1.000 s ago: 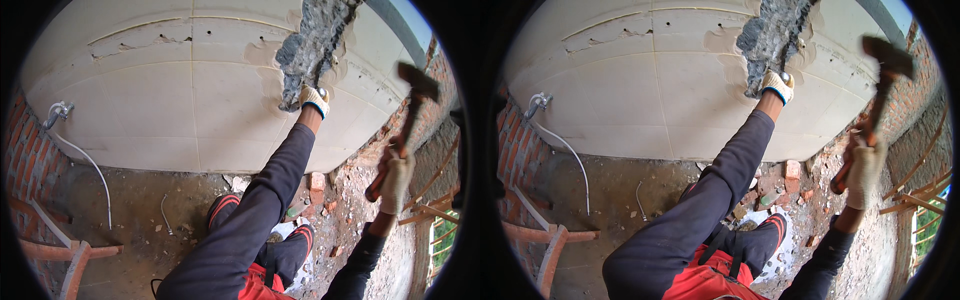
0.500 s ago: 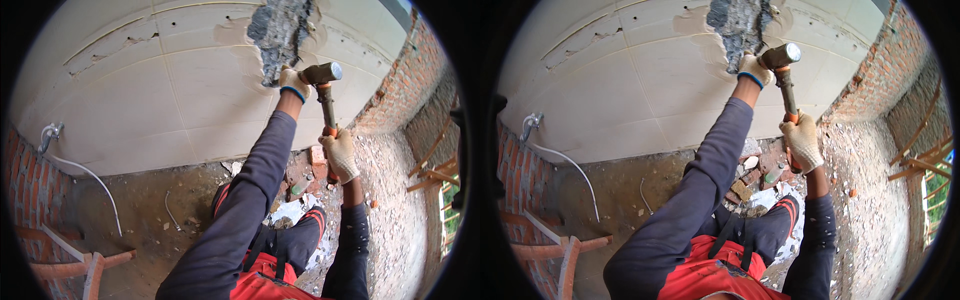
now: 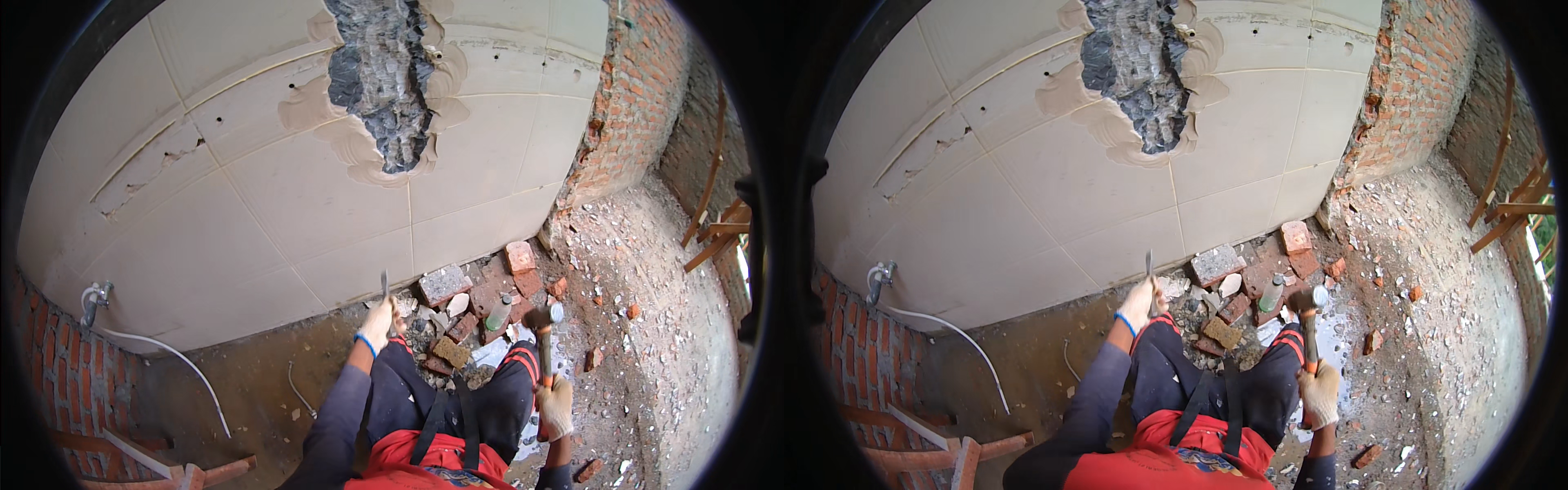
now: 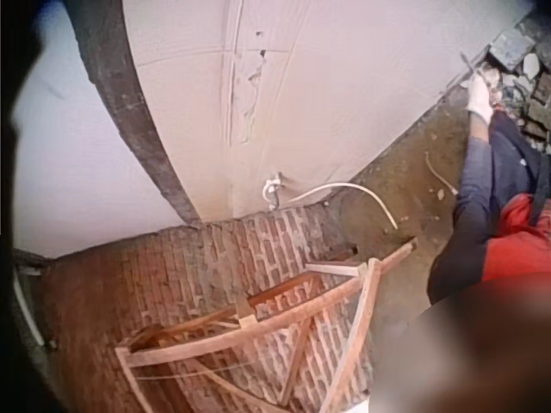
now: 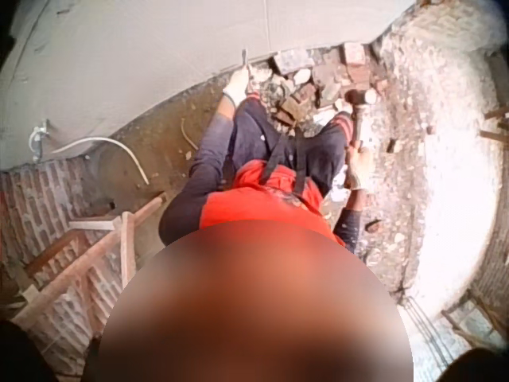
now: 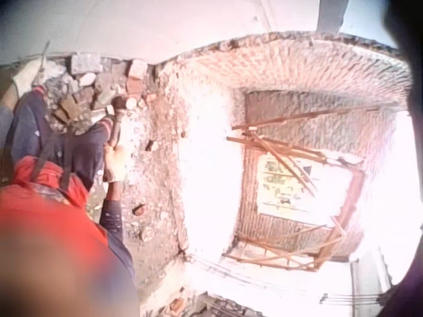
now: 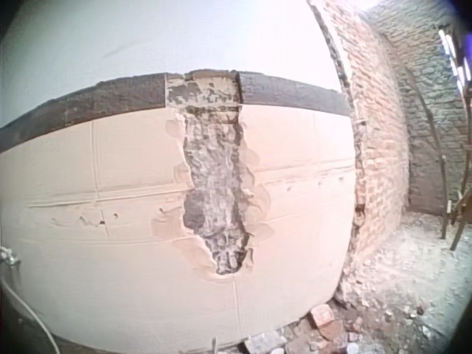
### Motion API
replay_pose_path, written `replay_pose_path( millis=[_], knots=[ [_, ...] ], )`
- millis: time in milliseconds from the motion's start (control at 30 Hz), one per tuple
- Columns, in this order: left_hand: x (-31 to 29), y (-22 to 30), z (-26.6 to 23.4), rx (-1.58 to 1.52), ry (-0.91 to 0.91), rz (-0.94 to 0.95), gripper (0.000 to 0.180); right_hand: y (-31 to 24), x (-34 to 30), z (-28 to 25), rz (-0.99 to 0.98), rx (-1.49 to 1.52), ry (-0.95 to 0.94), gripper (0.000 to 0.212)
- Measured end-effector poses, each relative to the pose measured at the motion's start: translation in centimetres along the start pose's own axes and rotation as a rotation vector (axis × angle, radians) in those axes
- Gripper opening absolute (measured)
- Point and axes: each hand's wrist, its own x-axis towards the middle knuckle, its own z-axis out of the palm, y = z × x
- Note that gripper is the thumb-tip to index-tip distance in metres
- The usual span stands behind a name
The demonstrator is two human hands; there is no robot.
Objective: The person uses a hammer and chisel to remove wall tiles. They repeatedly strike the chisel against the tiles to break them and pry them off the wall, creating a large hole in the tiled surface.
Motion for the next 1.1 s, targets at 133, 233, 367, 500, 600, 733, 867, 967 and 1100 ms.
replay_pose_path(
  millis=[133, 233, 367, 500, 600, 733, 867, 967, 1100],
  knots=[
    [-1.9, -6.1, -3.7, -0.150, 0.081, -0.114, 0.034, 6.0, -3.3, 2.0, 0.237, 0.105, -0.007, 0.005],
    [-2.8, -8.9, -4.6, -0.100, 0.190, -0.201, 0.029, 8.7, -4.6, 2.9, 0.246, 0.062, 0.006, 0.008],
    [-3.2, -9.2, -5.9, -0.342, 0.057, -0.113, 0.035, 9.5, -4.8, 2.5, 0.246, 0.065, -0.021, 0.010],
    [-3.8, -8.5, -6.1, -0.307, 0.022, -0.118, 0.048, 8.9, -4.2, 1.7, 0.336, 0.230, -0.078, 0.011],
    [-4.5, -8.0, -5.5, -0.222, 0.028, -0.036, 0.046, 8.6, -3.7, 1.6, 0.345, 0.310, -0.119, 0.007],
    [-6.1, -6.0, -4.1, -0.351, -0.196, 0.000, 0.033, 8.7, -3.0, 1.9, 0.368, 0.311, -0.140, 0.004],
    [-10.2, -0.7, -0.8, -0.375, -0.235, 0.156, 0.031, 8.7, -2.5, 1.9, 0.333, 0.213, -0.150, 0.002],
    [-15.8, 5.1, 3.4, -0.515, -0.512, 0.446, 0.033, 8.5, -2.3, 1.8, 0.341, 0.211, -0.155, 0.001],
    [-23.3, 10.1, 8.4, -0.457, -0.906, 0.885, 0.035, 8.1, -2.3, 1.4, 0.332, 0.172, -0.171, 0.001]
  ],
)
